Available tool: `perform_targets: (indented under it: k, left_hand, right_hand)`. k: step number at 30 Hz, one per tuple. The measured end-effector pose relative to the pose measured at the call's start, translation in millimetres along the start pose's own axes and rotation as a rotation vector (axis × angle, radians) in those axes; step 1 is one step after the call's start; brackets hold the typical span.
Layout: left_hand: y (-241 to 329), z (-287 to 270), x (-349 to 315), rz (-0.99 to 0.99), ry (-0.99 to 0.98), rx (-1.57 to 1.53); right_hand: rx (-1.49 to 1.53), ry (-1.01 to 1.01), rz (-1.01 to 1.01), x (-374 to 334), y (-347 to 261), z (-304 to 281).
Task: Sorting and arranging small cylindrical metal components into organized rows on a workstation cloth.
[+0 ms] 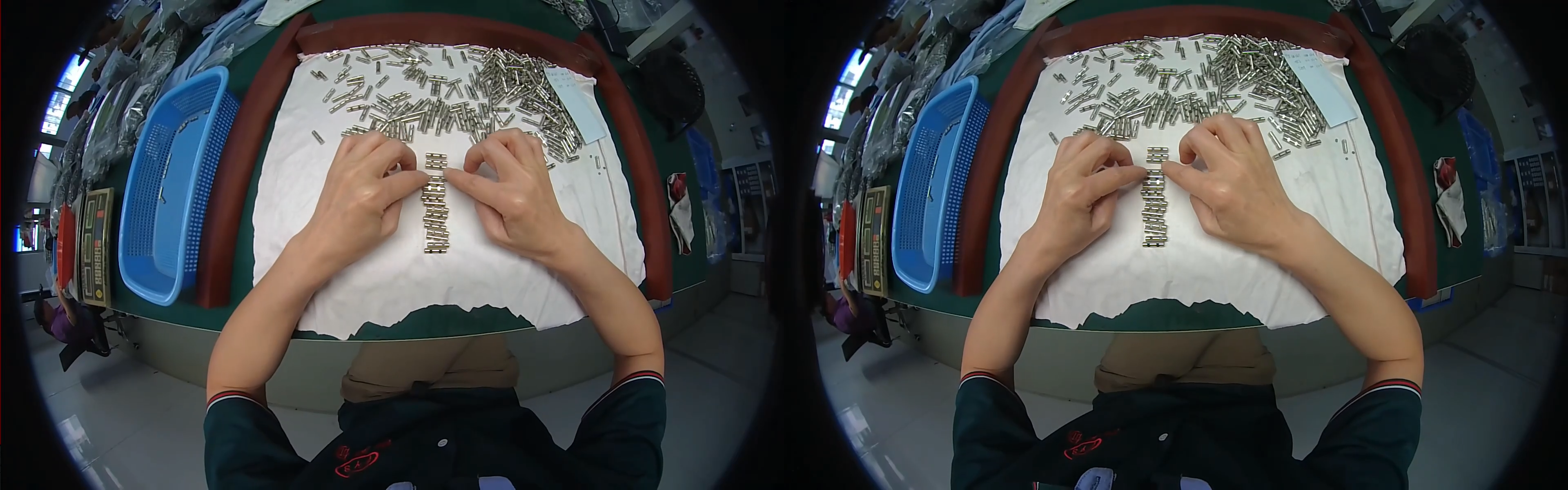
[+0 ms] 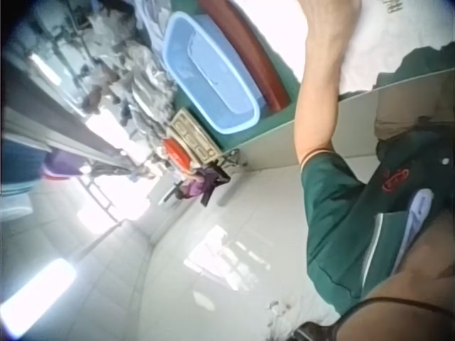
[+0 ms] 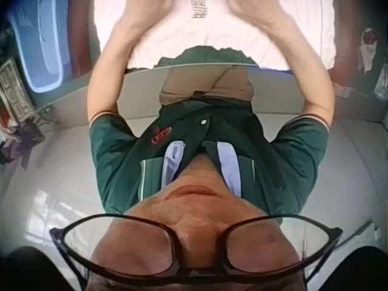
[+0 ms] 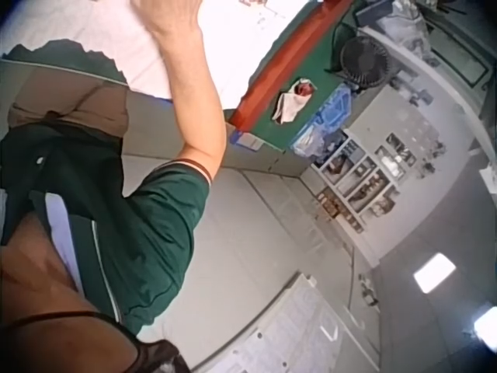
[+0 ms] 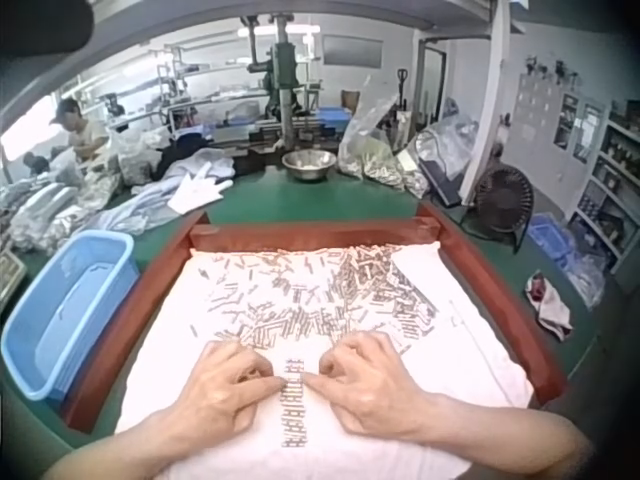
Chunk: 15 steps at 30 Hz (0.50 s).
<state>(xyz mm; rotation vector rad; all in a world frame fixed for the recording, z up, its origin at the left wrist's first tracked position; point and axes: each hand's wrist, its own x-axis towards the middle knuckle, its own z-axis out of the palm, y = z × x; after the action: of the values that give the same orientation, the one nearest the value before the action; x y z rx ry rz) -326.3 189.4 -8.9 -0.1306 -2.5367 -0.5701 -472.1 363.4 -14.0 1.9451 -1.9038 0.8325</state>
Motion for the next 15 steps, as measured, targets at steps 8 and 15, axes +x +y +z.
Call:
perform_targets:
  k: [8,15]
  left_hand:
    - [-2.3,-9.7,-4.0,0.076,-0.027,-0.050]
    - [9.6,-19.1,-5.2,0.000,-0.039,-0.070]
  right_hand:
    - [0.121,-0.030,-0.150,-1.4,-7.6,-4.7]
    - [0.068,0.013,-0.081,-1.4,-8.5,-4.0]
